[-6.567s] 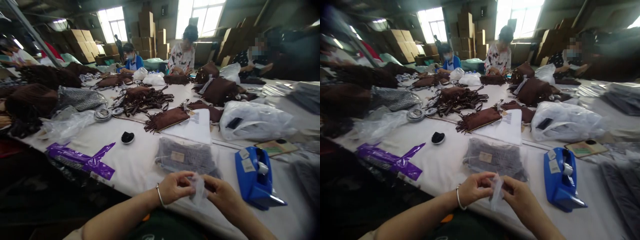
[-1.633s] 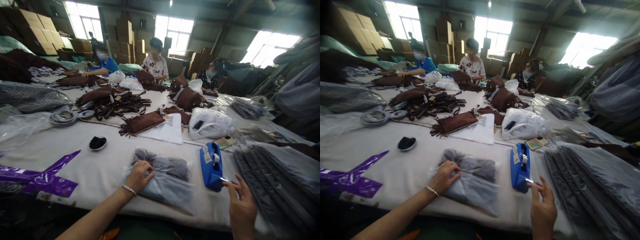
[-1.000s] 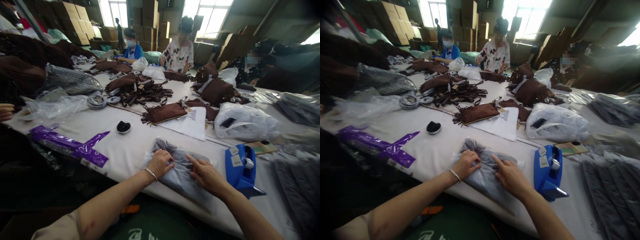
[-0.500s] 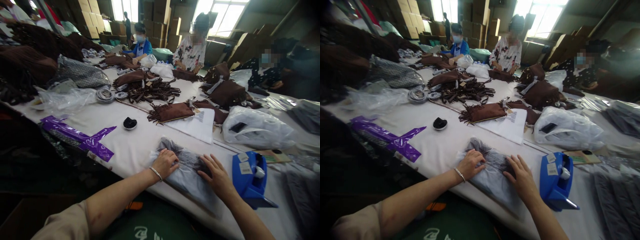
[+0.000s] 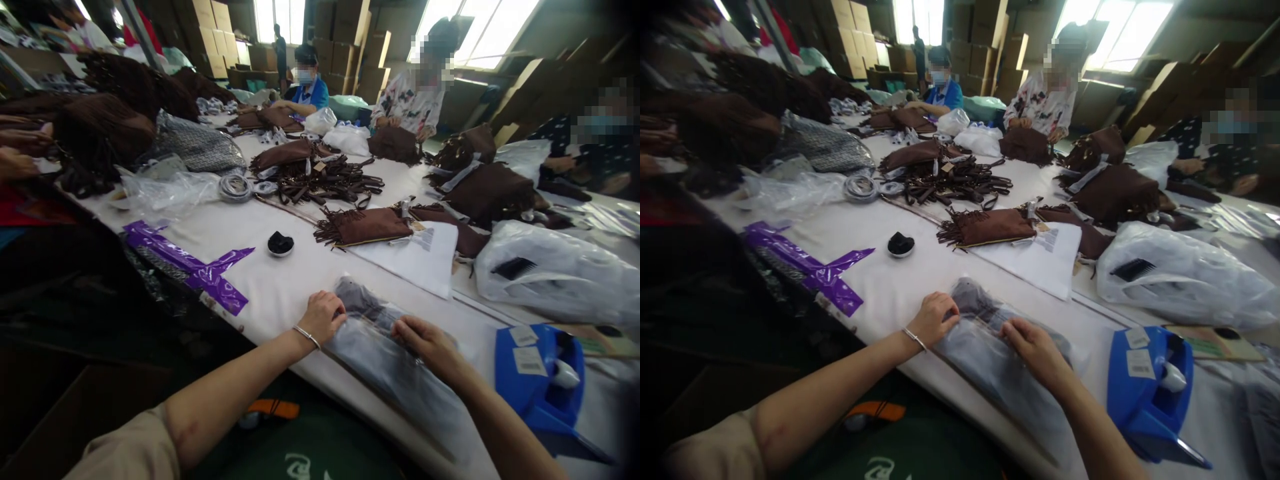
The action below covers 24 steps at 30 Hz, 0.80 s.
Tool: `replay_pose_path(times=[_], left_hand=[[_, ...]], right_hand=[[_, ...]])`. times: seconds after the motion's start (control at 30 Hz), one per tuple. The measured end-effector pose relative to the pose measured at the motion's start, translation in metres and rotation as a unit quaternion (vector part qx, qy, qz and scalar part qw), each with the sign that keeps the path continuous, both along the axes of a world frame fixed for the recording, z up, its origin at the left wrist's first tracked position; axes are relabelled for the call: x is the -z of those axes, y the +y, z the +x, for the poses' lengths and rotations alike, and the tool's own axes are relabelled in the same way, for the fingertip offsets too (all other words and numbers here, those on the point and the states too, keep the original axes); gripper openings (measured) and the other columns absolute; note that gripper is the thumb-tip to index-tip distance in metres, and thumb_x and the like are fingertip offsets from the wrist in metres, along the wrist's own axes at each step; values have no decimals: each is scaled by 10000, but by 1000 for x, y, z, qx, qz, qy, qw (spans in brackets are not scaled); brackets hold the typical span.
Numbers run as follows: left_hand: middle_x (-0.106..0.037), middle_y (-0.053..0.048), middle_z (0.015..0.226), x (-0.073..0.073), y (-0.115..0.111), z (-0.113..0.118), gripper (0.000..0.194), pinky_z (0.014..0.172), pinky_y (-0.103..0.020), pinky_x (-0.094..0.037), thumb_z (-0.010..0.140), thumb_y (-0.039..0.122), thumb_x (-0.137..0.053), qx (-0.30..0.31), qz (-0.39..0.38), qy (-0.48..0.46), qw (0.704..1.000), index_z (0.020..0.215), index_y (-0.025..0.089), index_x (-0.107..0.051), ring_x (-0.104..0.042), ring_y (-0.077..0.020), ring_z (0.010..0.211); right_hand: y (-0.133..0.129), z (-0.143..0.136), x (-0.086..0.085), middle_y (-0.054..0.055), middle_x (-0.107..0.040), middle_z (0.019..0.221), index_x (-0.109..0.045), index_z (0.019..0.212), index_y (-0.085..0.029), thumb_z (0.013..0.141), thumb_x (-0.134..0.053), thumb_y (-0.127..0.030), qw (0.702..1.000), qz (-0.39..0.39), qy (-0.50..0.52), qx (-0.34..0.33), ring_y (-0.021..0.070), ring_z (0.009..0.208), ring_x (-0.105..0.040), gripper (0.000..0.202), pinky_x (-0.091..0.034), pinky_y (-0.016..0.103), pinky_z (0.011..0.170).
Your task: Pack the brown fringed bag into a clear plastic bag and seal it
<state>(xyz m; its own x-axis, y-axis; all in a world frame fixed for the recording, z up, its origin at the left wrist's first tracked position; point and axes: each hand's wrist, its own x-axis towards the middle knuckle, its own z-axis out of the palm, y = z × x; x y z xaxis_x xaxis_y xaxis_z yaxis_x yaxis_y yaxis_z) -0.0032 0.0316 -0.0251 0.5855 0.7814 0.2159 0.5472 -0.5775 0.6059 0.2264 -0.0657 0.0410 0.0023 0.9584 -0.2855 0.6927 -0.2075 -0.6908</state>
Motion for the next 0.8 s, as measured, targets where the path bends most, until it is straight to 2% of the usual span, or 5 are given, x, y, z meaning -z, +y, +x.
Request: replay_pose_path(times=[0.17,0.33,0.5,0.67,0.8], left_hand=[[-605,-33,855,4,-4,1,73,843,-366,-394,819,247,-630,-23,-1,-12,1000,800,192,-585,-534,-207,889],[-596,-35,853,6,-8,0,61,880,-382,-374,832,240,-607,-21,22,-4,1000,800,194,-583,-525,-207,903],[-587,-34,850,4,-6,2,66,891,-393,-363,814,224,-624,3,44,31,999,785,194,-572,-509,-214,908],[-579,-29,835,1,-7,2,65,898,-393,-363,815,207,-612,4,44,39,998,772,192,-566,-503,-209,900],[-577,-31,853,2,-9,3,59,914,-398,-370,810,210,-620,-9,42,39,998,785,193,-569,-507,-212,916]], right_hand=[[50,-36,-10,-19,-571,617,-612,682,-216,884,-364,-525,988,-12,-95,-122,140,613,-526,445,-387,271,607],[78,-61,9,14,-607,625,-606,601,-196,741,-623,-378,946,-52,-254,-195,178,674,-576,231,-429,345,704],[88,-50,13,42,-651,766,-632,749,-163,722,-673,-486,914,-94,-359,-165,167,734,-601,326,-479,364,717],[73,-30,4,170,-648,967,-652,912,-135,779,-631,-403,914,-20,-398,-81,332,1019,-560,299,-411,469,847],[52,-38,23,96,-432,1392,-351,1375,-218,801,-552,-548,936,40,-345,-61,309,1327,-289,692,-295,464,1032]])
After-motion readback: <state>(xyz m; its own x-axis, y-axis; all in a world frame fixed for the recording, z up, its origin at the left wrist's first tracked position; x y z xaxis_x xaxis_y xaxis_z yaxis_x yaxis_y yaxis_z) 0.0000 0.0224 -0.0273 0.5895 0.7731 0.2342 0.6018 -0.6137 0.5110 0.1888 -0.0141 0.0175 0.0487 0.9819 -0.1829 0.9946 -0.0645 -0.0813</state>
